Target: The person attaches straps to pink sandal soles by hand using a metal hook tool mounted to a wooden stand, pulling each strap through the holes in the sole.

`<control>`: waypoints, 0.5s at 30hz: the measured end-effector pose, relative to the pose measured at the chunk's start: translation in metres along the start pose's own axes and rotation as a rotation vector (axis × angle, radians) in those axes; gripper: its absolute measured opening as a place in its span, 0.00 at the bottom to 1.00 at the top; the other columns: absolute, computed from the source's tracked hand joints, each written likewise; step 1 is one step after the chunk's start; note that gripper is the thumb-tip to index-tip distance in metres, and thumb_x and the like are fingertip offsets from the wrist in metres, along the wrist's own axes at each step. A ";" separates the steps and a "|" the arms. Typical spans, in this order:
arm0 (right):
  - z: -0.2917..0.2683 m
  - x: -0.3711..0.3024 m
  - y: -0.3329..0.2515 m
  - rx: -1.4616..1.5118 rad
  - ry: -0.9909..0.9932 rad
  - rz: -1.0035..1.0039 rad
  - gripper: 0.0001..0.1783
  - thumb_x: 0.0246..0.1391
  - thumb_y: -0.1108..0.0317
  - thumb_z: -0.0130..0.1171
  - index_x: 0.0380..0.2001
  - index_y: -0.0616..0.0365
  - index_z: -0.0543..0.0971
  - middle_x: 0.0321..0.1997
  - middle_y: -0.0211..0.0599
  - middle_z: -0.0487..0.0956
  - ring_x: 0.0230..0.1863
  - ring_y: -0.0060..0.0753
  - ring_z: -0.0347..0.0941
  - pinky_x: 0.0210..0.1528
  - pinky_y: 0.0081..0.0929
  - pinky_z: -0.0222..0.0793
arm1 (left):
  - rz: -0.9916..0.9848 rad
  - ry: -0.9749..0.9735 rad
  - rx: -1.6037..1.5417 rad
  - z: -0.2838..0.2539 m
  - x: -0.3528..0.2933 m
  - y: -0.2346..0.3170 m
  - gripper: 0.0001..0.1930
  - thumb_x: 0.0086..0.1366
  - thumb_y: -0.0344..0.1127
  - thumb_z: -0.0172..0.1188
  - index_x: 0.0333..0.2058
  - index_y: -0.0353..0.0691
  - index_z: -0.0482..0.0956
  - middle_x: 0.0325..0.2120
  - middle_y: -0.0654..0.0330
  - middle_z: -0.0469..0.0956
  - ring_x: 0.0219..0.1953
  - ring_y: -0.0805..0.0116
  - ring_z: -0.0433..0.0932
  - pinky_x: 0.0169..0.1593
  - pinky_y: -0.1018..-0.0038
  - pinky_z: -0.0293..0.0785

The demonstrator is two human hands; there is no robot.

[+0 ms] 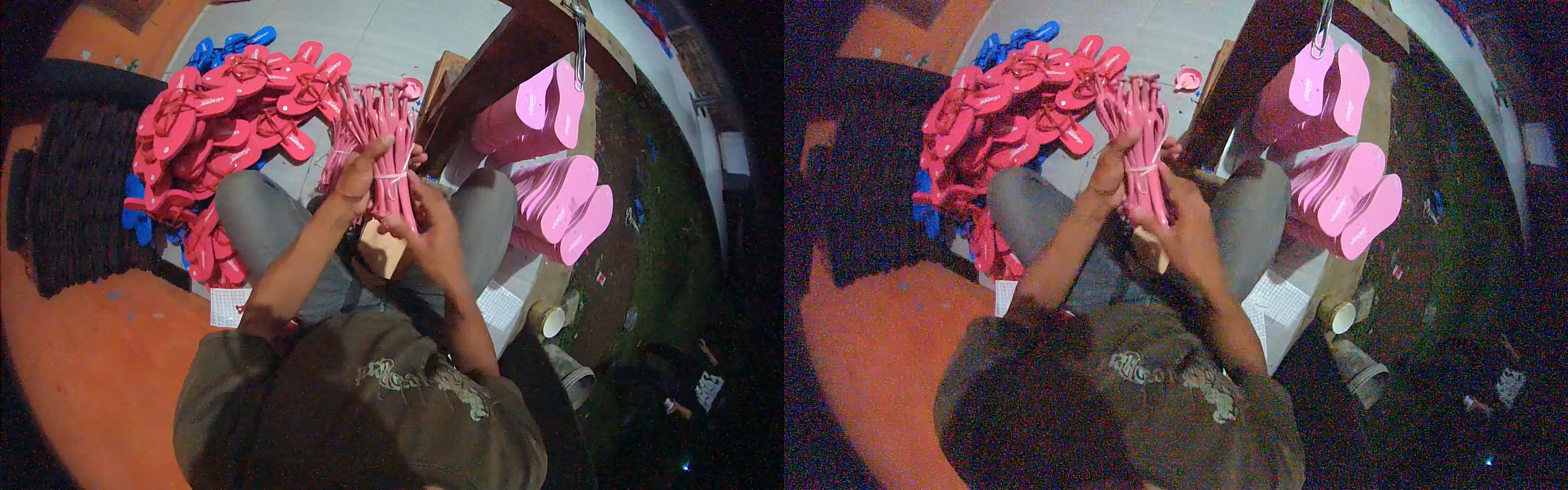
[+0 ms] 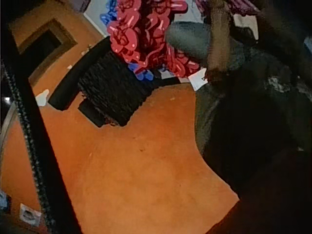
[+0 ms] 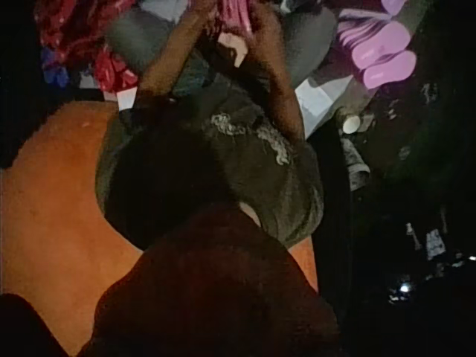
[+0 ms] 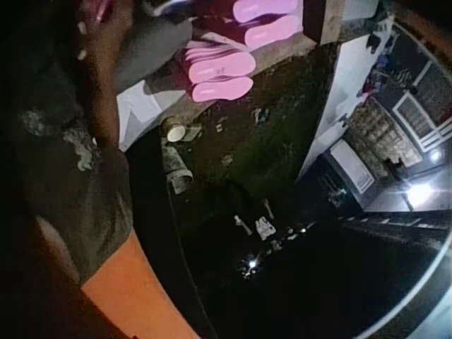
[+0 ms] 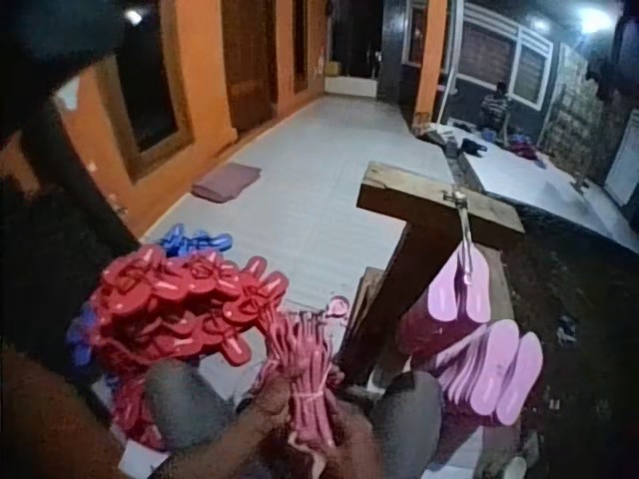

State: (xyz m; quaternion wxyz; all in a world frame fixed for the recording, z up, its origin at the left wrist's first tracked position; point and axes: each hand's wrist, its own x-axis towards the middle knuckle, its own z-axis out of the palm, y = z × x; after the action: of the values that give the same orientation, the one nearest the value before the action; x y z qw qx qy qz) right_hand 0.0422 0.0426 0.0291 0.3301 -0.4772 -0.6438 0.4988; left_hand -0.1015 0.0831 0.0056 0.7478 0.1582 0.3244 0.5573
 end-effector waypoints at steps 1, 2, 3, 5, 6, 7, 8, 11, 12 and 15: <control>-0.009 0.001 -0.005 0.204 0.005 0.035 0.26 0.40 0.66 0.61 0.46 0.59 0.69 0.42 0.42 0.70 0.45 0.34 0.67 0.46 0.25 0.62 | -0.086 -0.105 -0.178 -0.006 0.004 0.001 0.22 0.52 0.45 0.55 0.40 0.33 0.70 0.35 0.54 0.74 0.33 0.66 0.75 0.39 0.71 0.73; -0.009 0.001 -0.003 0.237 0.047 0.048 0.24 0.40 0.67 0.60 0.44 0.59 0.70 0.41 0.41 0.70 0.45 0.33 0.67 0.46 0.24 0.62 | -0.064 -0.147 -0.187 -0.005 0.001 -0.002 0.22 0.52 0.44 0.55 0.41 0.34 0.68 0.36 0.53 0.73 0.34 0.65 0.75 0.39 0.70 0.73; -0.009 0.000 0.000 0.270 0.094 0.060 0.22 0.40 0.68 0.60 0.43 0.59 0.71 0.40 0.39 0.71 0.44 0.32 0.67 0.45 0.24 0.62 | -0.044 -0.192 -0.194 -0.001 -0.002 -0.006 0.23 0.53 0.44 0.55 0.43 0.35 0.67 0.37 0.53 0.73 0.35 0.65 0.75 0.39 0.70 0.73; -0.009 -0.001 0.002 0.063 0.152 -0.094 0.16 0.41 0.71 0.58 0.38 0.58 0.74 0.37 0.37 0.72 0.41 0.31 0.69 0.44 0.23 0.63 | 0.013 -0.267 -0.171 -0.005 0.002 -0.016 0.24 0.54 0.41 0.54 0.48 0.39 0.62 0.40 0.52 0.71 0.39 0.63 0.73 0.42 0.68 0.72; -0.008 -0.002 0.004 0.048 0.187 -0.098 0.15 0.41 0.71 0.58 0.37 0.57 0.74 0.36 0.36 0.72 0.40 0.31 0.69 0.43 0.23 0.63 | 0.030 -0.260 -0.165 -0.005 0.001 -0.017 0.24 0.54 0.41 0.54 0.48 0.38 0.62 0.40 0.52 0.71 0.40 0.62 0.73 0.43 0.68 0.72; -0.005 -0.002 0.007 0.032 0.222 -0.102 0.14 0.41 0.71 0.58 0.36 0.57 0.75 0.36 0.36 0.72 0.39 0.31 0.69 0.43 0.23 0.63 | 0.047 -0.253 -0.158 -0.004 -0.001 -0.019 0.24 0.54 0.40 0.54 0.48 0.38 0.63 0.40 0.52 0.71 0.41 0.62 0.72 0.43 0.68 0.72; -0.004 -0.003 0.008 0.016 0.257 -0.107 0.13 0.41 0.71 0.58 0.35 0.57 0.75 0.35 0.36 0.73 0.39 0.31 0.69 0.42 0.23 0.63 | 0.064 -0.246 -0.152 -0.003 -0.001 -0.020 0.23 0.54 0.40 0.54 0.47 0.37 0.63 0.39 0.52 0.71 0.42 0.62 0.72 0.44 0.67 0.71; -0.003 -0.001 0.005 -0.057 0.272 -0.118 0.10 0.44 0.73 0.56 0.33 0.61 0.76 0.35 0.36 0.74 0.38 0.27 0.70 0.42 0.21 0.63 | 0.000 -0.192 -0.171 -0.010 0.001 -0.026 0.25 0.54 0.41 0.55 0.47 0.34 0.62 0.41 0.51 0.70 0.43 0.61 0.71 0.45 0.67 0.70; -0.004 0.002 0.006 -0.083 0.281 -0.122 0.09 0.44 0.73 0.56 0.32 0.61 0.76 0.34 0.36 0.74 0.37 0.27 0.70 0.42 0.20 0.63 | -0.008 -0.189 -0.162 -0.011 0.004 -0.026 0.25 0.54 0.41 0.55 0.47 0.33 0.62 0.41 0.50 0.70 0.43 0.60 0.71 0.46 0.67 0.70; -0.007 0.008 0.012 -0.100 0.266 -0.099 0.08 0.43 0.73 0.57 0.30 0.60 0.77 0.32 0.36 0.75 0.37 0.26 0.70 0.41 0.20 0.63 | -0.029 -0.160 -0.177 -0.012 0.009 -0.028 0.25 0.54 0.41 0.55 0.47 0.32 0.62 0.41 0.49 0.70 0.43 0.59 0.71 0.46 0.66 0.70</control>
State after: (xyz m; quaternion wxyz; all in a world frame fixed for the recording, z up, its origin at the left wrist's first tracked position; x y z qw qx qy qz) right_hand 0.0497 0.0532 0.0193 0.4126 -0.5225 -0.6413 0.3814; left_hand -0.0877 0.0804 -0.0231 0.7903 0.1309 0.2156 0.5584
